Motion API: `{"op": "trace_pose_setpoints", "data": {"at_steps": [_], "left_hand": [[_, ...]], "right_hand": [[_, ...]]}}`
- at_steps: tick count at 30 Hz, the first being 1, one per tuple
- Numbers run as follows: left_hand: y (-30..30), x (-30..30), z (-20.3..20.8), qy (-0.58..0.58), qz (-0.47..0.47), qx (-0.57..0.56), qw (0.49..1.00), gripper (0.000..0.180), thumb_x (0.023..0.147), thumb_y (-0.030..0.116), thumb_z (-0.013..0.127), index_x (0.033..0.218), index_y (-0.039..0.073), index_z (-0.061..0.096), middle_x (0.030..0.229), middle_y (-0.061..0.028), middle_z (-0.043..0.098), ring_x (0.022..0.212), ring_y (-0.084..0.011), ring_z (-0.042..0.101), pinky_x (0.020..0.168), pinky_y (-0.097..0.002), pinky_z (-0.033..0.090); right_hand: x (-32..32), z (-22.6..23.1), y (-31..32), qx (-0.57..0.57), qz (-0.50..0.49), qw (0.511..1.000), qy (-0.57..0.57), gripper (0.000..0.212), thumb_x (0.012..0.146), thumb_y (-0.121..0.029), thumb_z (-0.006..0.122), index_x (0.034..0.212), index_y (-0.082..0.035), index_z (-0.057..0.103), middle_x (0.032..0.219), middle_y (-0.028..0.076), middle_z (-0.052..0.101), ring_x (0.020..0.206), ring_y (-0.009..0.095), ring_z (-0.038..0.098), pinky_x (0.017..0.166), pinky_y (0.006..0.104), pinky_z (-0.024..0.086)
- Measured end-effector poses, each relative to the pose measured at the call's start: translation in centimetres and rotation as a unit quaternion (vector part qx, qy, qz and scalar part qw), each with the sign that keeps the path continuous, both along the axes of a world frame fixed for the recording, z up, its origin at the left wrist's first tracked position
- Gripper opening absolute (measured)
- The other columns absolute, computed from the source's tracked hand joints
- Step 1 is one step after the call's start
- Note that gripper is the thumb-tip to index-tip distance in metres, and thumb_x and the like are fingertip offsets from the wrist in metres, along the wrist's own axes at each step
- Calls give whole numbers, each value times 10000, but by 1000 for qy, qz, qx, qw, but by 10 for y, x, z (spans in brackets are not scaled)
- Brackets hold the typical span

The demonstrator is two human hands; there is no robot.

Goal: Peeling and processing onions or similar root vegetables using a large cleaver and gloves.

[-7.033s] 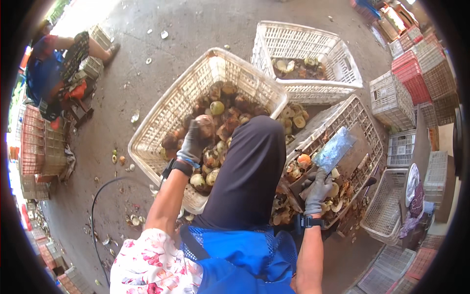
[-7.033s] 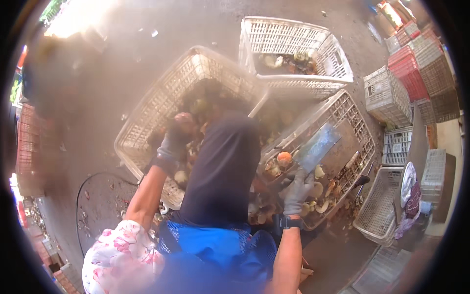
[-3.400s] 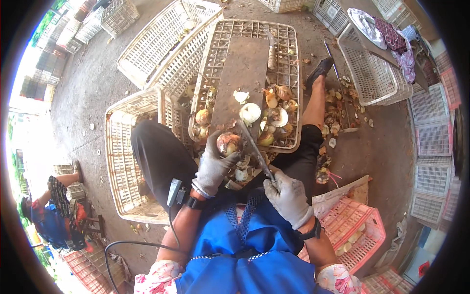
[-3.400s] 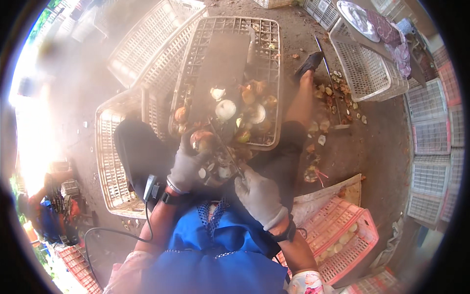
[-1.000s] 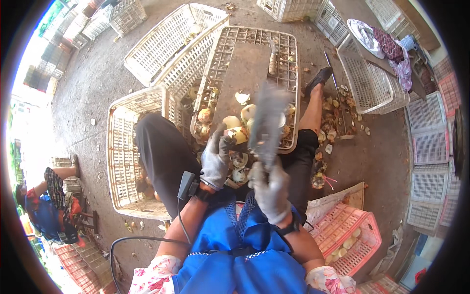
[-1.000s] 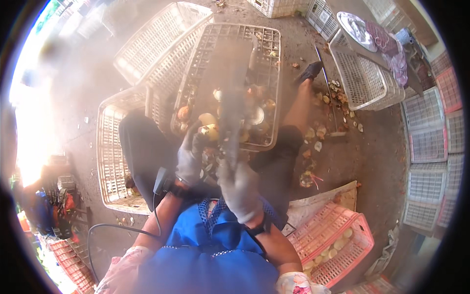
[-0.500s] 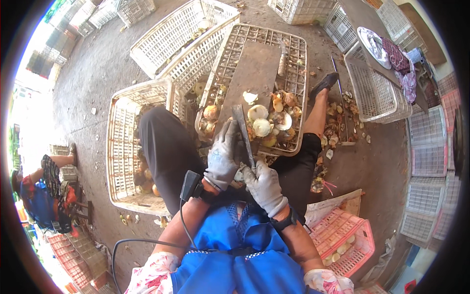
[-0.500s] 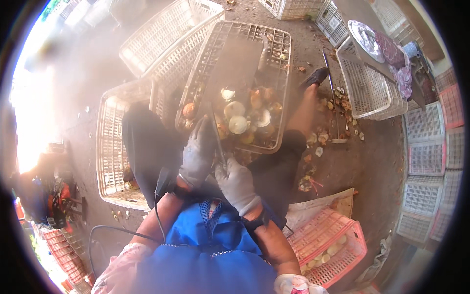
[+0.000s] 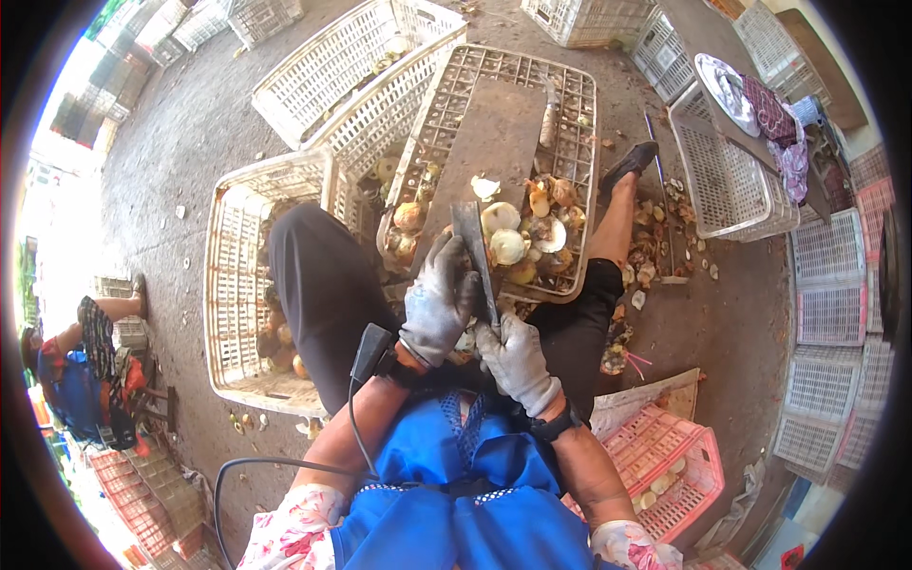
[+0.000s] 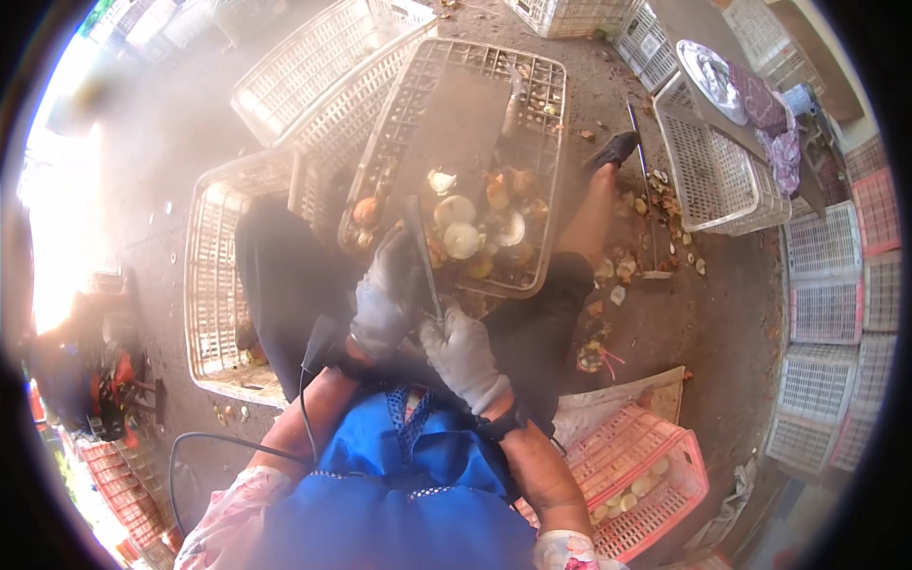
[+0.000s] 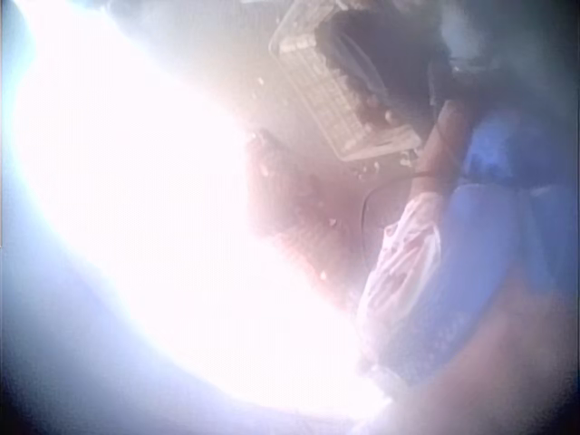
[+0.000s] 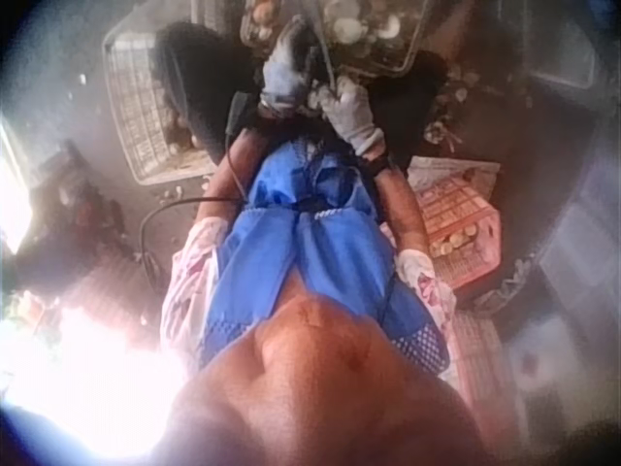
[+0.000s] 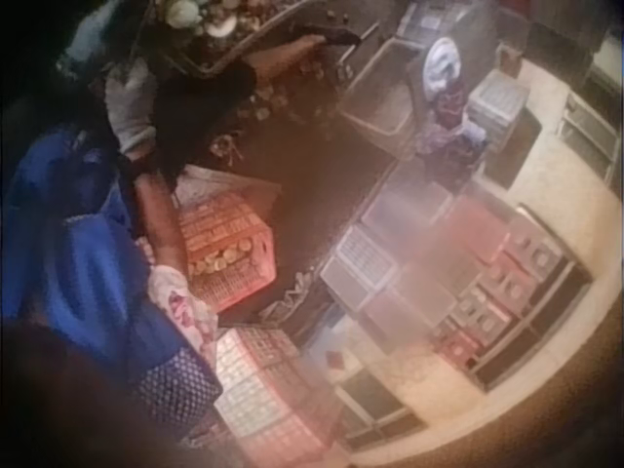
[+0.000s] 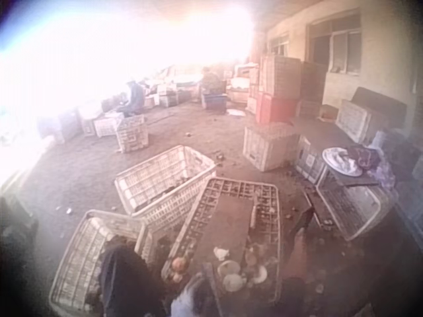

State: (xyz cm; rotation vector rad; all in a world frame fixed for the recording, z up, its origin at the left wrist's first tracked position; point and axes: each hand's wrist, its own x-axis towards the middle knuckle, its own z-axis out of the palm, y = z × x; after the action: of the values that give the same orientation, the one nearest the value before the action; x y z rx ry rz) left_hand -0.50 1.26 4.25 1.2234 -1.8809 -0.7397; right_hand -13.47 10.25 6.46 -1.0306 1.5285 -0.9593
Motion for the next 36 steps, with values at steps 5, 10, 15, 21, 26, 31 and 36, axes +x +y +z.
{"op": "trace_pose_setpoints", "data": {"at_steps": [5,10,15,21,26,31,36], "left_hand": [[1,-1,-10,82,44,222,970,481,949,114,681,1404,60,531,1360,-207,614,1125,-379,672,915,-415,563],[-1,-5,-31,21,55,34,998,512,890,76,714,1377,76,557,1338,-201,636,1148,-378,672,916,-422,569],[-3,-7,-30,-11,68,39,997,519,870,56,710,1365,76,555,1337,-210,632,1128,-373,680,903,-430,574],[-3,-8,-41,171,95,131,972,443,897,-8,673,1318,76,561,1221,-143,646,1072,-219,665,901,-335,544],[-11,-7,-15,274,102,280,914,331,938,-65,612,1236,68,561,1092,-17,595,961,-92,549,845,-246,486],[-19,-8,-13,325,84,342,878,317,898,-98,613,1170,63,584,1030,-11,617,930,-125,582,853,-269,488],[-21,-8,-32,233,88,213,945,293,813,-95,666,1074,32,626,972,-87,641,937,-178,623,872,-297,497]], "right_hand": [[1,-1,-1,-7,8,1000,-26,199,1022,-188,619,1105,-7,615,660,26,648,503,74,573,465,260,458],[1,1,-1,14,5,999,-44,216,1021,-184,622,1138,-3,614,663,37,649,502,74,570,465,261,460],[3,-5,2,48,-19,998,-43,235,1028,-196,621,1152,3,619,695,35,650,500,77,562,465,250,462],[-9,-5,1,116,-88,971,-188,175,1023,-210,631,1010,-40,592,718,34,610,493,78,539,456,239,473],[-34,-3,-3,146,-73,962,-221,195,1012,-233,643,946,-67,565,687,23,578,482,98,527,455,270,494],[-36,-7,-1,125,-69,963,-227,284,1012,-283,636,820,-94,548,650,19,553,490,113,532,469,289,506],[-42,-5,1,152,-79,952,-253,365,1013,-377,625,781,-116,521,618,-13,481,489,111,492,458,292,476]]}}
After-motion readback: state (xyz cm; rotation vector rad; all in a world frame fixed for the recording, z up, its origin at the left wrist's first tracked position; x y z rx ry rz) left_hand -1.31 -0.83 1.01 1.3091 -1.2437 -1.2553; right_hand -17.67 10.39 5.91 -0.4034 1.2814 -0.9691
